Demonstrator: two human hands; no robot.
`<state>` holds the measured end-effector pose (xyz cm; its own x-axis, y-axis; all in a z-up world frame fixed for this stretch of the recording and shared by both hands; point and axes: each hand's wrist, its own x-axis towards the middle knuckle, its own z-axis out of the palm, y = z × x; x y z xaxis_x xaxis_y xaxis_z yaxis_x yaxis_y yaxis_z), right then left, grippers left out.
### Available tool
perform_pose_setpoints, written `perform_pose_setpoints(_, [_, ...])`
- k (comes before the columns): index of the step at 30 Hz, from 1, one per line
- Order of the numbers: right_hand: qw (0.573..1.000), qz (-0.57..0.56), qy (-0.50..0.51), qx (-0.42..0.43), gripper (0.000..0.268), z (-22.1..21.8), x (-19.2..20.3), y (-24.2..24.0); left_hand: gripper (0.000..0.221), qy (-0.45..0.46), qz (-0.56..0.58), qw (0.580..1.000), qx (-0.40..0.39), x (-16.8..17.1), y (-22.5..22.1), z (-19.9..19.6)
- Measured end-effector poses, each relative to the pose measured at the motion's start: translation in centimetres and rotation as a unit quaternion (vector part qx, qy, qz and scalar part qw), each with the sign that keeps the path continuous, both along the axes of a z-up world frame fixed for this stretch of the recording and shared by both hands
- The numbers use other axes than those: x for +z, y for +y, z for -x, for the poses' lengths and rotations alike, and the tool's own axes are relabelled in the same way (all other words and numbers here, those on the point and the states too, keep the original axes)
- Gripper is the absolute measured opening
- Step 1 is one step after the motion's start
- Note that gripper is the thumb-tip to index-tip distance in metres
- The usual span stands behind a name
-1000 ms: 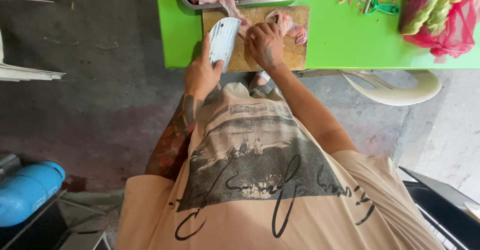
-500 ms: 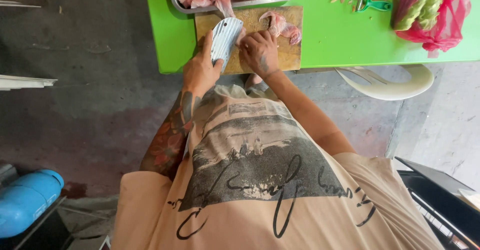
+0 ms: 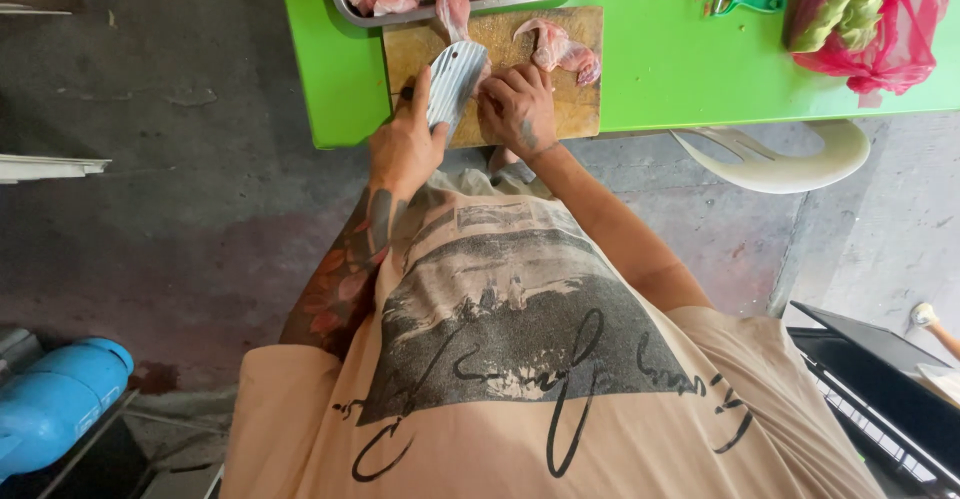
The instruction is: Slicing raw meat on a wooden cutting board using a cleaver
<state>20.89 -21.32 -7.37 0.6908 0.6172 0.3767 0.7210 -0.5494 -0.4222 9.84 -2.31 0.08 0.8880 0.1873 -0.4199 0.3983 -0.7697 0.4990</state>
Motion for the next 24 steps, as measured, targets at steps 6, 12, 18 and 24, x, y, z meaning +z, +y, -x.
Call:
perform_pose_setpoints(6, [0.999,0.002,0.021,0.026,0.010,0.1,3.4,0.5,0.088,-0.104,-0.080,0.991,-0.033,-2.7,-1.1,-1.1])
perform_pose_setpoints(12, [0.999,0.003,0.008,0.042,0.008,0.2,3.3,0.3,0.086,-0.079,-0.053,0.995,-0.043,-3.0,-1.2,0.6])
perform_pose_setpoints(18, [0.999,0.005,-0.007,0.036,0.009,-0.2,3.4,0.4,0.092,-0.135,-0.087,0.986,-0.035,-3.6,-1.7,-1.2])
perform_pose_setpoints(24, [0.999,0.003,0.004,0.050,0.011,-0.1,2.3,-0.3,0.089,-0.097,-0.030,0.993,-0.053,-4.1,-1.6,0.7])
